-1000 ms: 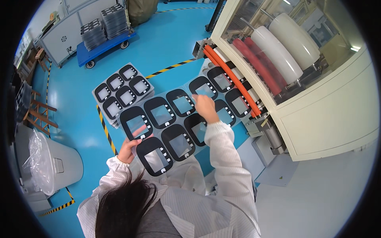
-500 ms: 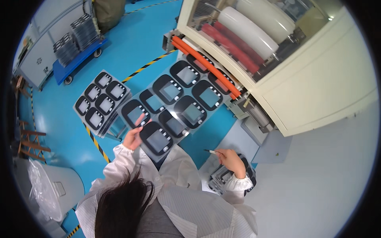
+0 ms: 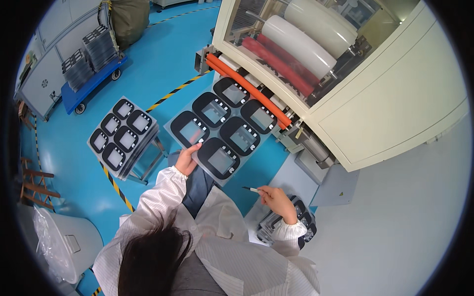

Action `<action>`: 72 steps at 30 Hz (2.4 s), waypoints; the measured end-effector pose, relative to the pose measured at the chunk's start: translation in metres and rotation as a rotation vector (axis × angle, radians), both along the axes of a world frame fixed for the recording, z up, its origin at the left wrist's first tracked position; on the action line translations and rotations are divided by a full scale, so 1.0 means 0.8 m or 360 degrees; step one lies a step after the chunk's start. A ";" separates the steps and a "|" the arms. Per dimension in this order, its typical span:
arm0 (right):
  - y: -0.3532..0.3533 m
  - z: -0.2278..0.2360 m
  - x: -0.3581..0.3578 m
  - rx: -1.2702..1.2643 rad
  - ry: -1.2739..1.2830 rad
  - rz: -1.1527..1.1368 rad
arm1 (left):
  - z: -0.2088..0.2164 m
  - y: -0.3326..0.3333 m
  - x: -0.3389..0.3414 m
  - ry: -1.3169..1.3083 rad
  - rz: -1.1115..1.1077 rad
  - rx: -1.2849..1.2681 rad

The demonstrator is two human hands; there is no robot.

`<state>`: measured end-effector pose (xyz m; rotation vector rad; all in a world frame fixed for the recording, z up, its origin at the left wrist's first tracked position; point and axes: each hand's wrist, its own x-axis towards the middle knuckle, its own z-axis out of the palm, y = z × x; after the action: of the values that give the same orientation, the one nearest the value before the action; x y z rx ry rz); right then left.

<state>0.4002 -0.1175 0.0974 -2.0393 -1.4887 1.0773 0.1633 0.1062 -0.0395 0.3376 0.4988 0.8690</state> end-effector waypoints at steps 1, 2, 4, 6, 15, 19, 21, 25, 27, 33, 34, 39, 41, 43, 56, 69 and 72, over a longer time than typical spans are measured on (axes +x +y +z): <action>0.004 0.000 -0.002 0.0011 0.0025 -0.0004 | -0.001 0.000 -0.002 -0.0039 0.0029 0.0002; 0.007 0.001 -0.005 0.0009 0.0029 0.0000 | -0.002 -0.002 -0.006 -0.0099 0.0061 0.0009; 0.010 0.002 -0.009 0.0085 0.0036 0.0043 | 0.025 -0.015 -0.013 -0.0120 0.0063 0.0080; 0.013 0.006 -0.013 0.0058 0.0052 0.0044 | 0.032 -0.024 -0.022 -0.0125 0.0065 0.0163; 0.028 0.006 -0.029 0.0188 0.0077 -0.0009 | 0.007 -0.045 -0.053 -0.0056 0.0078 0.0164; 0.073 0.009 -0.029 0.0428 -0.0049 -0.0095 | 0.008 -0.052 -0.069 -0.0065 0.0093 0.0189; 0.104 0.010 -0.033 0.0547 -0.0122 -0.0112 | 0.011 -0.055 -0.078 -0.0044 0.0161 0.0201; 0.178 -0.008 -0.032 0.0933 -0.0247 -0.0230 | 0.021 -0.066 -0.102 -0.0040 0.0086 0.0191; 0.223 -0.026 -0.025 0.1018 -0.0297 -0.0172 | 0.027 -0.072 -0.109 0.0097 0.0113 0.0203; 0.320 -0.046 -0.044 0.0999 -0.0488 -0.0033 | 0.066 -0.090 -0.122 0.0164 0.0226 0.0256; 0.330 -0.055 -0.047 0.1064 -0.0581 0.0001 | 0.071 -0.094 -0.126 0.0167 0.0213 0.0257; 0.355 -0.067 -0.087 0.0898 -0.0758 0.0146 | 0.069 -0.112 -0.152 0.0129 0.0180 0.0269; 0.365 -0.075 -0.093 0.0937 -0.0766 0.0160 | 0.068 -0.116 -0.157 0.0111 0.0162 0.0245; 0.373 -0.074 -0.099 0.0969 -0.0867 0.0221 | 0.070 -0.118 -0.159 0.0095 0.0145 0.0219; 0.258 -0.048 -0.064 0.0860 -0.0828 0.0569 | 0.049 -0.146 -0.204 -0.0062 0.0206 0.0046; 0.000 -0.014 0.029 -0.0211 -0.0295 -0.0010 | 0.002 -0.083 -0.156 -0.0141 0.0053 0.0011; -0.002 -0.014 0.019 -0.0138 -0.0191 -0.0097 | -0.040 -0.044 -0.098 -0.0228 -0.0071 -0.0097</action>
<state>0.4153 -0.1187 0.0859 -2.2294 -1.4498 1.0283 0.0848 0.0711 -0.0715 0.2280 0.3828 0.8262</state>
